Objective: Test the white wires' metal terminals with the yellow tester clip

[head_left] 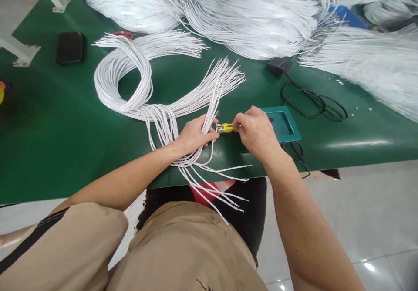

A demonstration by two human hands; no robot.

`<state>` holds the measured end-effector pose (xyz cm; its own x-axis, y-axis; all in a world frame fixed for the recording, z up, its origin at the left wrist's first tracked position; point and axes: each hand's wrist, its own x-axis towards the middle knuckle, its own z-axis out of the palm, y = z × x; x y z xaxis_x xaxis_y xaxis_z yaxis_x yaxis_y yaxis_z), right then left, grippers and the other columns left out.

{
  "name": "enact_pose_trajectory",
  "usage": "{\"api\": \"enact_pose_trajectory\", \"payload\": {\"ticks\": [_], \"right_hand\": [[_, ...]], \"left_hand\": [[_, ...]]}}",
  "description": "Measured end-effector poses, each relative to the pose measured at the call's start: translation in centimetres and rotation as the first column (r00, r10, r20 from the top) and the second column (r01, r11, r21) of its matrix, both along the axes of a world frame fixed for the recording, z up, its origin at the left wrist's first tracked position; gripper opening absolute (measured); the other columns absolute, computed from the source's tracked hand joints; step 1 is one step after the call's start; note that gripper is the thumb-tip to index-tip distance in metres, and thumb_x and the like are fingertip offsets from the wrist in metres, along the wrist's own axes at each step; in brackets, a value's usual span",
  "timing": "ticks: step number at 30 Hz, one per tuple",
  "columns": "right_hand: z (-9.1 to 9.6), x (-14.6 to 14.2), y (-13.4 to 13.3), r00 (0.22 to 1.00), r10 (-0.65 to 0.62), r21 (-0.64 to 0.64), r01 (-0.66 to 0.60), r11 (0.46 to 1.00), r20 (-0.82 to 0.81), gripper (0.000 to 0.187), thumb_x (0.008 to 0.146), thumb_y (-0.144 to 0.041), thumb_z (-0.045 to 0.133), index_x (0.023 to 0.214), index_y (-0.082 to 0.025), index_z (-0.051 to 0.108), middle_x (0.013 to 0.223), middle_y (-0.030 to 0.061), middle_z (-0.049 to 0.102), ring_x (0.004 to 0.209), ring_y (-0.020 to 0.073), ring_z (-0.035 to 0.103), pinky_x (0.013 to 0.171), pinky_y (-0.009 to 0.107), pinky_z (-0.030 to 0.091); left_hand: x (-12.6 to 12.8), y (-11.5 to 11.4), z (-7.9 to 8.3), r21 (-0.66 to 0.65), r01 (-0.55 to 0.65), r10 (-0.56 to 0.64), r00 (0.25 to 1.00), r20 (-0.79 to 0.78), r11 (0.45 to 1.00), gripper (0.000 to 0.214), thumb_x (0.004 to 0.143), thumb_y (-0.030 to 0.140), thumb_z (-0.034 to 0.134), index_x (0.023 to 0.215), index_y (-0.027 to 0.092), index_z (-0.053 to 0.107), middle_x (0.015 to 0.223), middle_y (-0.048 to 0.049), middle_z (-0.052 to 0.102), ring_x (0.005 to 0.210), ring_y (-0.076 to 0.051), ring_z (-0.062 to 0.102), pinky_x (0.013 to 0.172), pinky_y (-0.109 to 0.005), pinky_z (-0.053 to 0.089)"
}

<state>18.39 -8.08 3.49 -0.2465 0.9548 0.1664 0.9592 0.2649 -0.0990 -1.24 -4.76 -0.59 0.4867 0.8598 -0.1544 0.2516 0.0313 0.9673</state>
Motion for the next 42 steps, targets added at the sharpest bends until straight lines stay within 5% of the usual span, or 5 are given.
{"api": "enact_pose_trajectory", "payload": {"ticks": [18,24,29,38,42], "right_hand": [[-1.9,1.4,-1.0,0.91,-0.414,0.253,0.398,0.882,0.009,0.042,0.096,-0.033,0.041,0.132,-0.015,0.051,0.138,0.0175,0.052,0.132,0.034,0.04,0.11,0.064,0.017],[0.2,-2.9,-3.4,0.965,-0.029,0.212,0.086,0.973,-0.261,0.027,0.097,-0.029,0.041,0.104,-0.017,0.065,0.104,0.0105,0.068,0.099,0.022,0.056,0.089,0.036,0.043],[-0.1,-8.2,-6.3,0.957,0.291,0.035,-0.29,0.956,-0.02,0.024,0.092,-0.016,0.045,0.078,-0.016,0.064,0.082,0.0097,0.066,0.091,0.0246,0.054,0.076,0.037,0.04],[1.0,-10.0,-8.3,0.982,-0.053,-0.499,-0.047,0.865,-0.184,0.023,0.089,-0.024,0.05,0.072,-0.017,0.065,0.07,0.0068,0.067,0.06,0.0177,0.055,0.056,0.03,0.033],[1.6,-7.3,-6.2,0.722,-0.379,-0.435,0.12,0.893,-0.579,0.031,0.089,-0.03,0.051,0.062,-0.019,0.061,0.058,0.0002,0.062,0.051,0.011,0.05,0.053,0.025,0.034]], "left_hand": [[-0.4,-0.1,0.1,-0.007,-0.011,0.011,0.999,-0.041,1.0,0.044,0.069,0.028,0.071,0.11,0.018,0.06,0.074,-0.0004,0.07,0.058,-0.013,0.062,0.055,-0.024,0.053],[-1.1,-0.3,0.8,-0.073,0.017,-0.012,0.998,0.065,0.997,0.049,0.069,0.03,0.073,0.115,0.017,0.061,0.074,0.0003,0.067,0.058,-0.011,0.058,0.053,-0.021,0.049],[-1.5,0.0,0.8,-0.107,0.054,-0.04,0.99,0.134,0.993,0.034,0.067,0.035,0.077,0.093,0.015,0.068,0.08,-0.0008,0.066,0.063,-0.009,0.057,0.063,-0.023,0.049],[-1.8,0.1,1.0,-0.223,0.143,-0.109,0.981,0.159,0.964,0.044,0.068,0.043,0.077,0.102,0.016,0.071,0.097,-0.0073,0.07,0.084,-0.017,0.063,0.073,-0.027,0.048],[-1.9,0.0,1.4,-0.109,0.155,-0.145,0.985,0.092,0.982,0.047,0.069,0.041,0.076,0.108,0.016,0.069,0.101,-0.0059,0.07,0.087,-0.017,0.063,0.081,-0.028,0.047]]}}
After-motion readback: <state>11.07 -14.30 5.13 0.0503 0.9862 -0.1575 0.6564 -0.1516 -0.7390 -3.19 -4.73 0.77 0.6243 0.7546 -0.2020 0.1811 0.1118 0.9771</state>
